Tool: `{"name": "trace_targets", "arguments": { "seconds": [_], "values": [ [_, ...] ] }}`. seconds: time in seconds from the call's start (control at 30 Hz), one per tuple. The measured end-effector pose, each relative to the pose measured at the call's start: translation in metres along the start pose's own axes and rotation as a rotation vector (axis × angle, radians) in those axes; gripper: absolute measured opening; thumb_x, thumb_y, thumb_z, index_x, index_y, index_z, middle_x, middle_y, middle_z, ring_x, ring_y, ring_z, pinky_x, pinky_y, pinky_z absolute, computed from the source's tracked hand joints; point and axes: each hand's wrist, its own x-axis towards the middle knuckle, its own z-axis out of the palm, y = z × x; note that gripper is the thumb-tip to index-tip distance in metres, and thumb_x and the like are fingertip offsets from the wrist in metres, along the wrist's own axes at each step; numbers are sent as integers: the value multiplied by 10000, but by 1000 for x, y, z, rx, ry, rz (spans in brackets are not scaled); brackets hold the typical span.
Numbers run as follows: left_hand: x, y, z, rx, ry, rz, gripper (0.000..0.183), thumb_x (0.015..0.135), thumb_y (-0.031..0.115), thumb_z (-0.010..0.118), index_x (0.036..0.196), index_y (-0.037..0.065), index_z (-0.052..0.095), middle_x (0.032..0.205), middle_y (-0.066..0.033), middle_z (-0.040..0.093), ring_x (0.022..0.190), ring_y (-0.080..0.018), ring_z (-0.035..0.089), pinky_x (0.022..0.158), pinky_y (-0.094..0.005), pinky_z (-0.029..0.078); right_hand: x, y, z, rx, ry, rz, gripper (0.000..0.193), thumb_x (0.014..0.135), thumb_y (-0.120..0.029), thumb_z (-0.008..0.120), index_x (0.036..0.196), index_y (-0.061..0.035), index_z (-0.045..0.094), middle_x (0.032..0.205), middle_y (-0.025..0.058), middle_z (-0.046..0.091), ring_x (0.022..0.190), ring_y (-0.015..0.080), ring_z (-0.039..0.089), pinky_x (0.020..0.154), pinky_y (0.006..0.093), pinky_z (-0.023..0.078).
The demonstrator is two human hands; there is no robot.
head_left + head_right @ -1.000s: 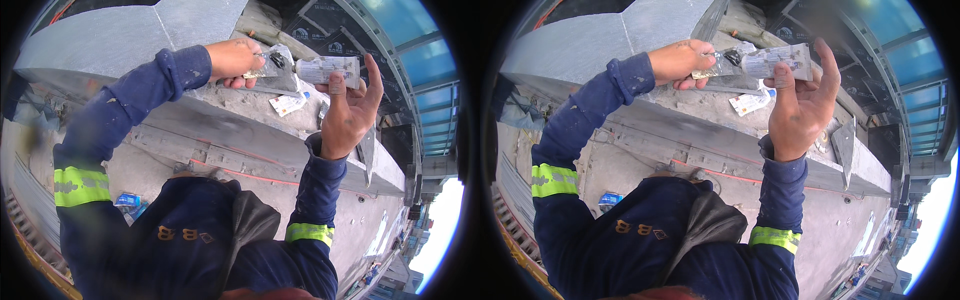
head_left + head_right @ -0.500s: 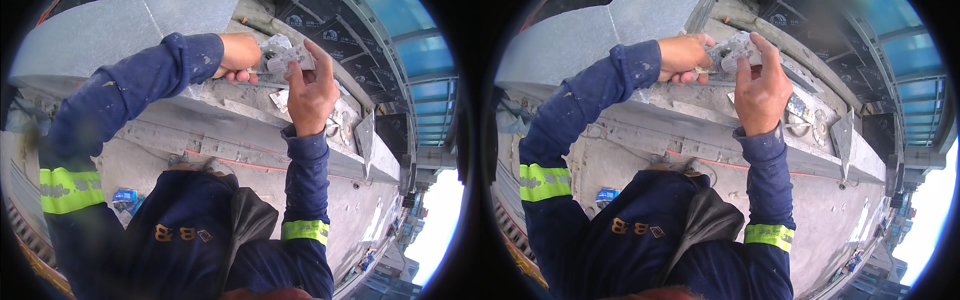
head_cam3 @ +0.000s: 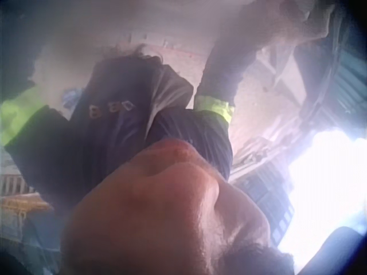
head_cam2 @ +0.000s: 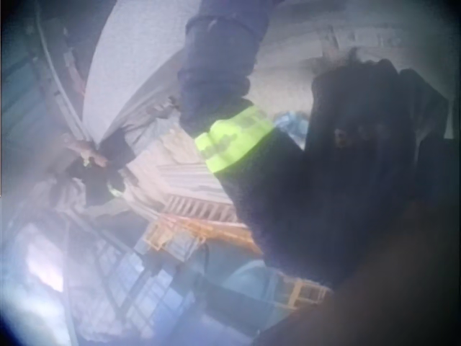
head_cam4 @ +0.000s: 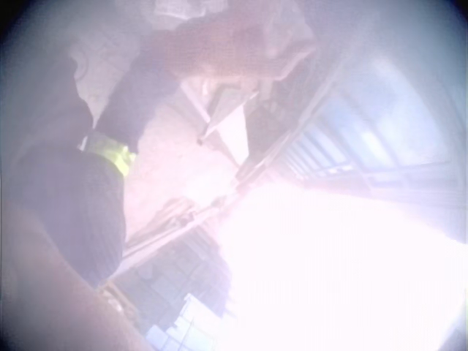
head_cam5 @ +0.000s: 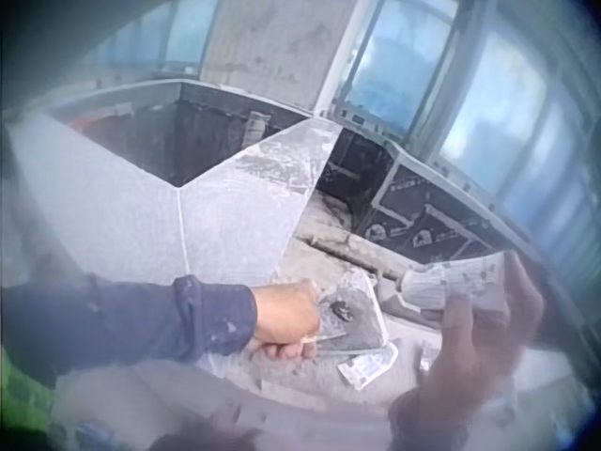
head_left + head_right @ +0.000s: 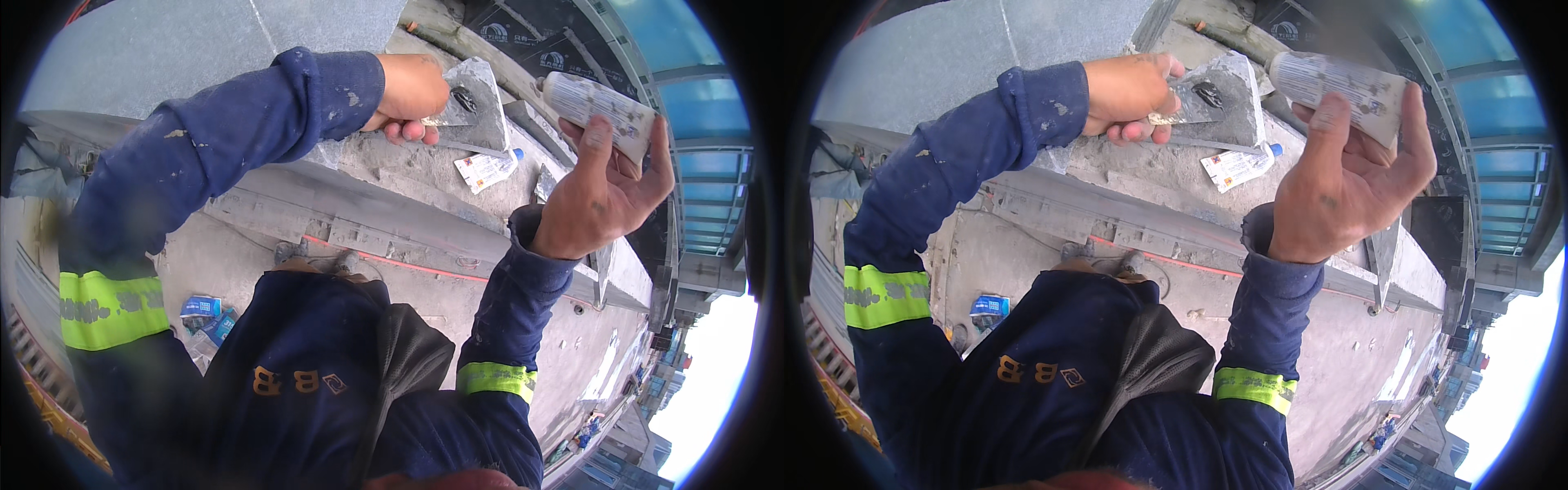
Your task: The person applies adhesive from a tube onto small stone tile pieces using a putty knife. They spread the adhesive on the back of the tiles and then press the pieces together to bond them.
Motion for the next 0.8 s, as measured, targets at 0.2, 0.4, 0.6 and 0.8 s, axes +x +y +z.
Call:
{"name": "trace_targets", "arguments": {
  "seconds": [0.2, 0.4, 0.6, 0.8],
  "values": [
    [0, -1, 1, -14, -11, 2, 603, 924, 87, 463, 1458, 30, 190, 843, -194, 610, 405, -74, 449, 353, -250, 341, -15, 20, 3, -409, -430, 184, 431, 828, 32, 645, 1220, 21, 467, 908, 205, 671, 712, 192, 684, 670, 244, 553],
    [0, 1, -1, 14, -15, 27, 628, 906, 84, 465, 1462, 19, 181, 821, -179, 614, 392, -79, 462, 338, -253, 348, -10, 42, -7, -120, -253, 276, 492, 850, 5, 637, 1278, 46, 397, 875, 219, 667, 721, 199, 699, 595, 234, 544],
    [2, 0, -1, 22, -15, 40, 620, 907, 99, 471, 1456, 8, 197, 807, -174, 620, 387, -79, 472, 327, -251, 353, -10, 39, -8, -112, -348, 475, 564, 845, -25, 662, 1312, 59, 357, 906, 230, 663, 752, 216, 688, 660, 268, 553],
    [3, -2, -1, 69, -13, 62, 610, 913, 106, 471, 1447, -10, 202, 799, -174, 621, 385, -81, 481, 315, -247, 355, -16, 46, -9, -59, -462, 544, 499, 807, -77, 745, 1216, 72, 502, 872, 177, 677, 697, 170, 653, 634, 250, 512]
  ]
}}
